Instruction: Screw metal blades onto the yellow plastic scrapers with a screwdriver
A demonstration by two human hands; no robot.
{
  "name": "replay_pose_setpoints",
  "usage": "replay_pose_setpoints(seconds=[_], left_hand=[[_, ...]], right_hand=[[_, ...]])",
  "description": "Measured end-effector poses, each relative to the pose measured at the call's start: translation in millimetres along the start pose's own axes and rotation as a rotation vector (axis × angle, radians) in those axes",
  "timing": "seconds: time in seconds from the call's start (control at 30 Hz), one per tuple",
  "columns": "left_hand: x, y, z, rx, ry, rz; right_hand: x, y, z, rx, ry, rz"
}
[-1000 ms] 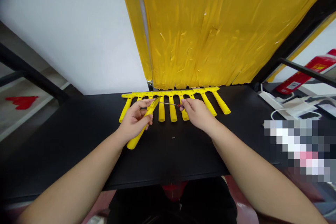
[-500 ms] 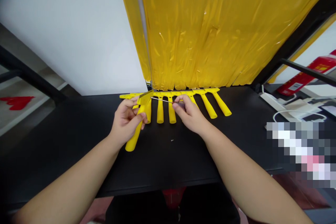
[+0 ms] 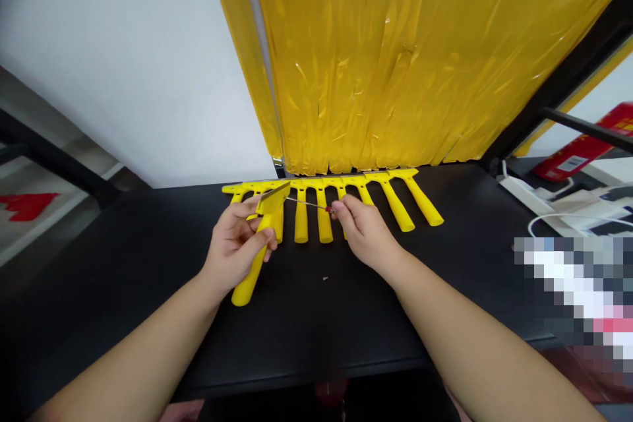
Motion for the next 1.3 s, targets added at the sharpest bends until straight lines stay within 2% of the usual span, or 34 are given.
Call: replay_pose_setpoints(seconds=[0.07, 0.17, 0.23, 0.3, 0.37, 0.5, 0.57, 0.67, 0.77, 0.87, 0.93, 1.0, 1.07, 1.2, 1.3], left_hand=[[-1, 0, 0, -0.008, -0.016, 0.006], [-1, 1, 1, -0.023, 0.003, 0.000], [-1, 2, 1, -0.026, 0.009, -0.003], [-2, 1, 1, -0.023, -0.007, -0.003], [-3, 1, 0, -0.021, -0.021, -0.007], [-4, 1, 1, -0.030, 0.013, -0.032], [-4, 2, 2, -0.022, 0.032, -0.043], [-5, 3, 2, -0.016, 0.014, -0.041], [-6, 4, 2, -0.011, -0.016, -0.032], [-5, 3, 3, 0.010, 0.002, -0.066], [-5, 1, 3, 0.029, 0.015, -0.083], [-5, 1, 3, 0.029, 0.000, -0.073], [-4, 2, 2, -0.003, -0.040, -0.049], [-2, 8, 1, -0.097, -0.098, 0.012], [-1, 11, 2, -0.122, -0.094, 0.064]], right_hand=[[-1, 0, 0, -0.017, -0.044, -0.023], [-2, -1, -1, 0.063, -0.089, -0.010], [0, -1, -1, 0.066, -0.043, -0.023], [2, 0, 0, 0.003, 0.013, -0.070], [3, -1, 0, -0.033, 0.012, -0.097], [1, -4, -3, 0.078, -0.070, -0.078], [1, -3, -3, 0.111, -0.024, -0.091], [2, -1, -2, 0.049, 0.078, -0.106], [3, 0, 0, -0.032, 0.049, -0.105], [2, -7, -1, 0.051, -0.005, -0.155], [1, -12, -3, 0.135, -0.001, -0.201], [0, -14, -5, 0.149, 0.016, -0.192], [-1, -12, -5, 0.051, -0.029, -0.044], [-8, -4, -3, -0.263, -0.273, 0.447], [-12, -2, -2, -0.335, -0.361, 0.549]])
Point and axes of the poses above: each hand's wrist, its own z-axis towards the middle knuckle, its own x-axis out of the back of the hand, y = z × x, the point moved 2 cm from there along z, towards the middle knuckle, and after that the axes turned 11 degrees about -x, right-handed, at the moved point
